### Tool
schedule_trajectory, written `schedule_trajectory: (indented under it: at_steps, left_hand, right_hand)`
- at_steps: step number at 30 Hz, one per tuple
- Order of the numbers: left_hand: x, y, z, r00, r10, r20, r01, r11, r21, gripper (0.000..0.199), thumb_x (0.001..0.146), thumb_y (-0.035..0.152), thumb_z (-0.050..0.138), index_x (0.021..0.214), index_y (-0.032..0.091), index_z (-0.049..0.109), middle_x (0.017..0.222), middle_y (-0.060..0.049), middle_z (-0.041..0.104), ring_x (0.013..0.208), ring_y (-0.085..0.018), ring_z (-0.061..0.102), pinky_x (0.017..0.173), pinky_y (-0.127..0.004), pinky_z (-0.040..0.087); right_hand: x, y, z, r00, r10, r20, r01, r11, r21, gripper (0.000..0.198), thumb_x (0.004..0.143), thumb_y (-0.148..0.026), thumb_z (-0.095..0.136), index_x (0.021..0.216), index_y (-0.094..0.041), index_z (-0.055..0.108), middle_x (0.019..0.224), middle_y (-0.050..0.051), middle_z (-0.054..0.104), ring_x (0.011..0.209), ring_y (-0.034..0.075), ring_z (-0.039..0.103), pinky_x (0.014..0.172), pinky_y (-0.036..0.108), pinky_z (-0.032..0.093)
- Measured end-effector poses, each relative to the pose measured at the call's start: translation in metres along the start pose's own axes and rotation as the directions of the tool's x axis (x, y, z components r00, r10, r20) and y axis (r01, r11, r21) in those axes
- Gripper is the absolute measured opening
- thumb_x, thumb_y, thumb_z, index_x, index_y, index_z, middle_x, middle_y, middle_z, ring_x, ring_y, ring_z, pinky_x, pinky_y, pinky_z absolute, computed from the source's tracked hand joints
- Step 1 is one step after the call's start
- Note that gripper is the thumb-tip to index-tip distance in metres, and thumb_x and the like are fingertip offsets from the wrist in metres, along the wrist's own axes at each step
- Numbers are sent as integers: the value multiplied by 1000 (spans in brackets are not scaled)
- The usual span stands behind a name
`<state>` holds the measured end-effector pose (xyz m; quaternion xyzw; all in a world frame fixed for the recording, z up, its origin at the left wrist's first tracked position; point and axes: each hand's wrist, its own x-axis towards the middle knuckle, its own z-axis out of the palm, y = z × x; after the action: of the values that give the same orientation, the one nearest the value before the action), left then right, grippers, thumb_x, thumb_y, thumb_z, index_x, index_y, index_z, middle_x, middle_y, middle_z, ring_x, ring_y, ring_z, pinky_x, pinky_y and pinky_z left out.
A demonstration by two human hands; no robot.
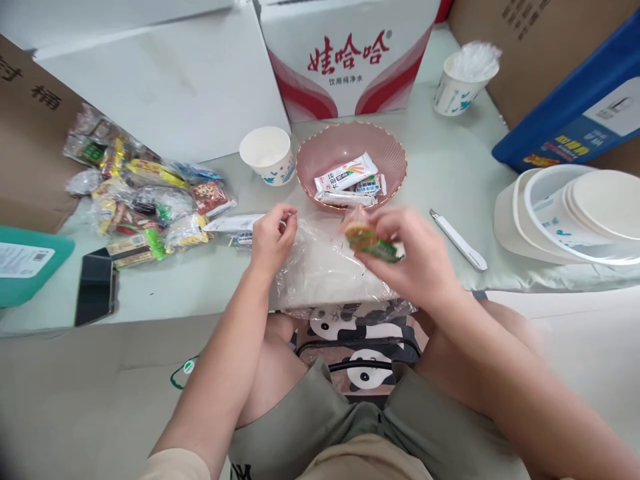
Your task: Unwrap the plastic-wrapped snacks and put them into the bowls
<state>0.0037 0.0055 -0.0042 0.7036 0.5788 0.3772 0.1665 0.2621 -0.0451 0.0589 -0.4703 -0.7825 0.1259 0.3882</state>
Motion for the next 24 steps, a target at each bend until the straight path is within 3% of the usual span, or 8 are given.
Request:
schedule_trajectory:
  at_steps: [4, 7, 9, 13, 16, 18, 21, 24]
  left_hand:
    - [0, 1, -4, 999, 41, 28, -40, 998, -47, 16, 95, 25, 52, 97, 19, 67, 76, 0, 66, 63, -13, 56, 64, -26, 42]
    - [0, 1, -7, 998, 47, 47, -43, 996, -84, 17, 95, 26, 51, 96, 20, 66, 75, 1, 65, 62, -11, 55, 64, -24, 42]
    - [-2, 1, -10, 997, 52, 56, -45, 992, -117, 16, 96, 28, 51, 96, 20, 66, 75, 1, 65, 62, -11, 55, 63, -24, 42]
    - [-6, 0, -15, 996, 41, 84, -23, 978, -205, 15, 96, 29, 52, 97, 21, 65, 76, 1, 65, 58, -10, 51, 59, -24, 41]
    - [-7, 0, -16, 996, -24, 89, 50, 953, -300, 15, 95, 31, 54, 96, 21, 64, 75, 2, 62, 52, -8, 45, 53, -23, 38]
    - [-7, -1, -15, 995, -62, 82, 88, 927, -366, 16, 94, 36, 57, 96, 22, 64, 72, 3, 58, 49, -8, 41, 48, -22, 34]
    - [-4, -4, -13, 991, -113, 72, 133, 896, -423, 24, 91, 46, 62, 94, 22, 63, 68, 3, 53, 49, -8, 40, 46, -22, 32]
    - [-6, -7, -17, 987, -126, 104, 159, 882, -444, 41, 88, 61, 62, 102, 22, 64, 76, -2, 64, 60, -12, 55, 53, -24, 43]
  right_hand:
    - [80, 18, -4, 978, 203, 47, -191, 963, -190, 28, 82, -32, 77, 100, -25, 58, 106, 9, 73, 93, 26, 69, 79, 42, 54]
    - [115, 35, 2, 975, 179, 135, -141, 958, -248, 38, 76, -24, 79, 110, -23, 63, 127, 12, 69, 120, 35, 65, 94, 50, 53]
    - [105, 36, 4, 987, 120, 105, -92, 965, -245, 30, 83, -29, 73, 112, -23, 65, 131, 12, 68, 124, 35, 64, 97, 52, 52]
    - [29, 34, 0, 998, 67, 6, -65, 983, -174, 19, 93, -37, 63, 106, -24, 65, 105, 10, 74, 100, 29, 71, 91, 48, 56]
    - [-15, 50, 6, 995, 97, -14, -98, 984, -148, 45, 84, -44, 73, 122, -24, 61, 120, 15, 71, 113, 34, 68, 94, 52, 55]
    - [-23, 64, 14, 981, 184, 54, -175, 975, -135, 58, 80, -44, 76, 130, -22, 57, 130, 19, 68, 120, 37, 66, 98, 55, 54]
    - [-12, 78, 22, 944, 297, 143, -278, 951, -135, 24, 85, -35, 66, 105, -23, 63, 118, 14, 73, 115, 34, 68, 99, 55, 53]
    - [-2, 74, 16, 918, 390, 77, -382, 919, -98, 5, 87, -29, 59, 86, -24, 60, 102, 9, 76, 101, 30, 71, 91, 50, 55]
